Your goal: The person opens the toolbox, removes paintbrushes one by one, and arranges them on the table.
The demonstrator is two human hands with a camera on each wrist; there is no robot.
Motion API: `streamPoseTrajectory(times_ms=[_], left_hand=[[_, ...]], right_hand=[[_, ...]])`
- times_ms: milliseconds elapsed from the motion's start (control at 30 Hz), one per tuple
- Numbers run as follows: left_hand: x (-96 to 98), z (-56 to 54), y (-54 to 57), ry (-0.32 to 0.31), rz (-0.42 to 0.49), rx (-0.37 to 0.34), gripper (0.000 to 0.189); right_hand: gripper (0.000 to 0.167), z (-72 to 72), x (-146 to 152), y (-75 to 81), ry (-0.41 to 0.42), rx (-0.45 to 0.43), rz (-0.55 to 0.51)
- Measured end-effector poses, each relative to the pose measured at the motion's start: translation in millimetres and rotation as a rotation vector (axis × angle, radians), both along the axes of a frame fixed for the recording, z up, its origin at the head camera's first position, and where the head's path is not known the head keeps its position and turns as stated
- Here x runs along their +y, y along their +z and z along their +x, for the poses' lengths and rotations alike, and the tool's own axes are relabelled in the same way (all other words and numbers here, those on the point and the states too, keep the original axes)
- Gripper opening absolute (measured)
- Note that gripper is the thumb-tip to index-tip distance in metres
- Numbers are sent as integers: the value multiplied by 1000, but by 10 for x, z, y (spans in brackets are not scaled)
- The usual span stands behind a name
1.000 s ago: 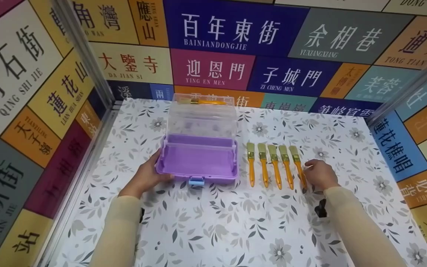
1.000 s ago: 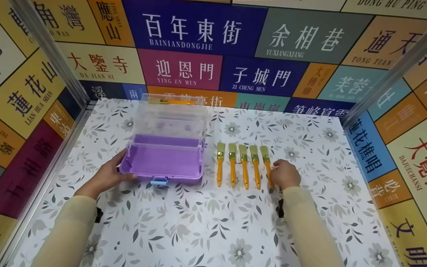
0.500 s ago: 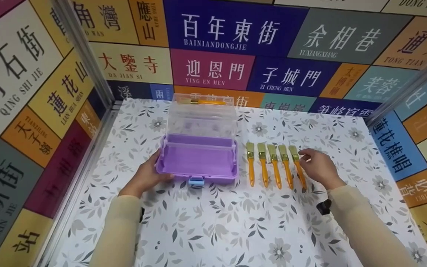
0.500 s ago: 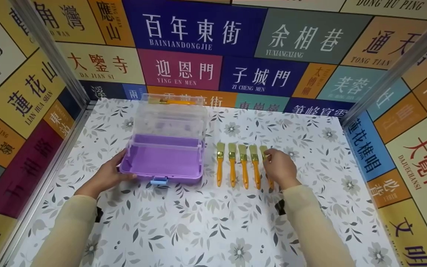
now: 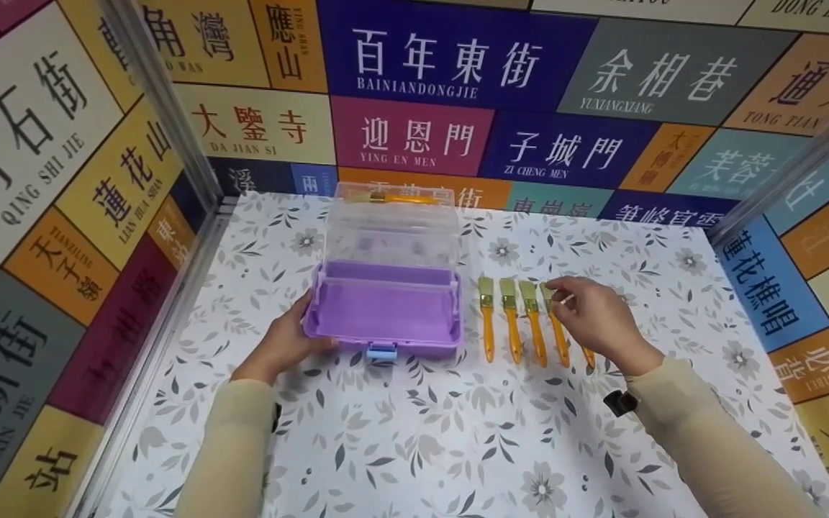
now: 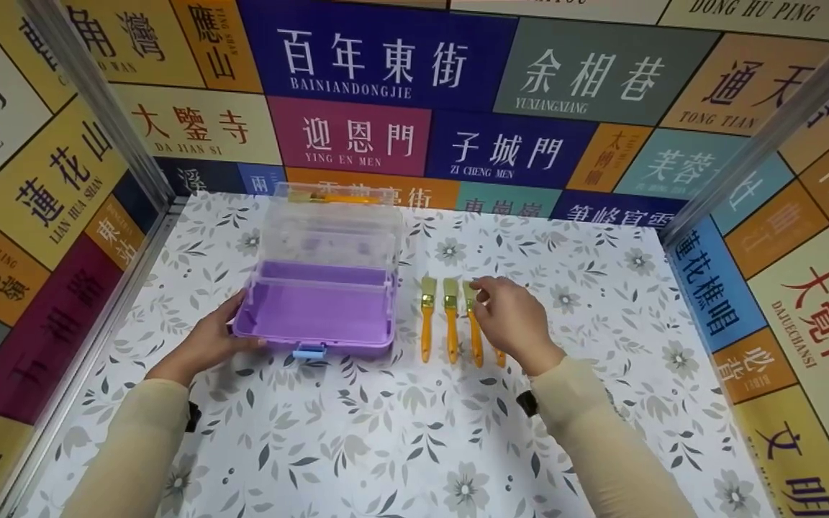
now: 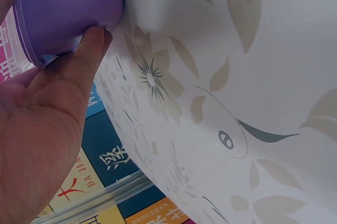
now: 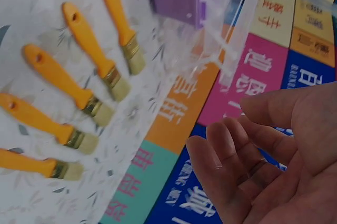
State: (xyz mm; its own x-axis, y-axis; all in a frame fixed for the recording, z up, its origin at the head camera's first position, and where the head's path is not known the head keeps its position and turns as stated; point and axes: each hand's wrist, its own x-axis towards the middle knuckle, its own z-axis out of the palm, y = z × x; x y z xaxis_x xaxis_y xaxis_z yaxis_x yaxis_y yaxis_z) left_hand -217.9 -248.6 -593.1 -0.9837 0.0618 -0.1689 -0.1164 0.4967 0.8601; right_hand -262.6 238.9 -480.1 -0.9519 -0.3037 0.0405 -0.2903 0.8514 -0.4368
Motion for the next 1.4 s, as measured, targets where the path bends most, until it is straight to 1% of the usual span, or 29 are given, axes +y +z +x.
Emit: streamPoseTrajectory(times_ms=[167,300,400,500,633,833,967,1100,1233,1300,1400], left_hand=[[3,-1,-9,10,4,-4,111],[6,4,-13,15,3,-10,112],[8,7,-12,16,6,-13,113],[-6,19,-13,9,13,-4,112],[-13,27,-6,8,17,7,112],[-8,20,4,9,27,-1,112],[-1,8,1,13,12,0,113],[-1,-3,-13,10,-2,4,113],[-3,2,-26,17,-4,-1,114],[-6,4,-33,16,0,5,113],[-7,1,-45,19,5,16,113]], right_hand=[[32,60,-166,91,63,52,3],[31,79,-299,158,100,61,-8],[31,61,-400,202,131,70,-16],[32,0,-520,233,168,79,-21],[32,-141,-701,286,204,90,-22],[29,-421,-995,380,239,118,-22],[29,-613,-1182,410,254,124,-21],[29,-816,-1348,390,269,129,-25],[28,-1024,-1490,334,280,132,-33],[28,-1122,-1554,304,278,121,-36],[29,-1261,-1645,250,268,76,-56]])
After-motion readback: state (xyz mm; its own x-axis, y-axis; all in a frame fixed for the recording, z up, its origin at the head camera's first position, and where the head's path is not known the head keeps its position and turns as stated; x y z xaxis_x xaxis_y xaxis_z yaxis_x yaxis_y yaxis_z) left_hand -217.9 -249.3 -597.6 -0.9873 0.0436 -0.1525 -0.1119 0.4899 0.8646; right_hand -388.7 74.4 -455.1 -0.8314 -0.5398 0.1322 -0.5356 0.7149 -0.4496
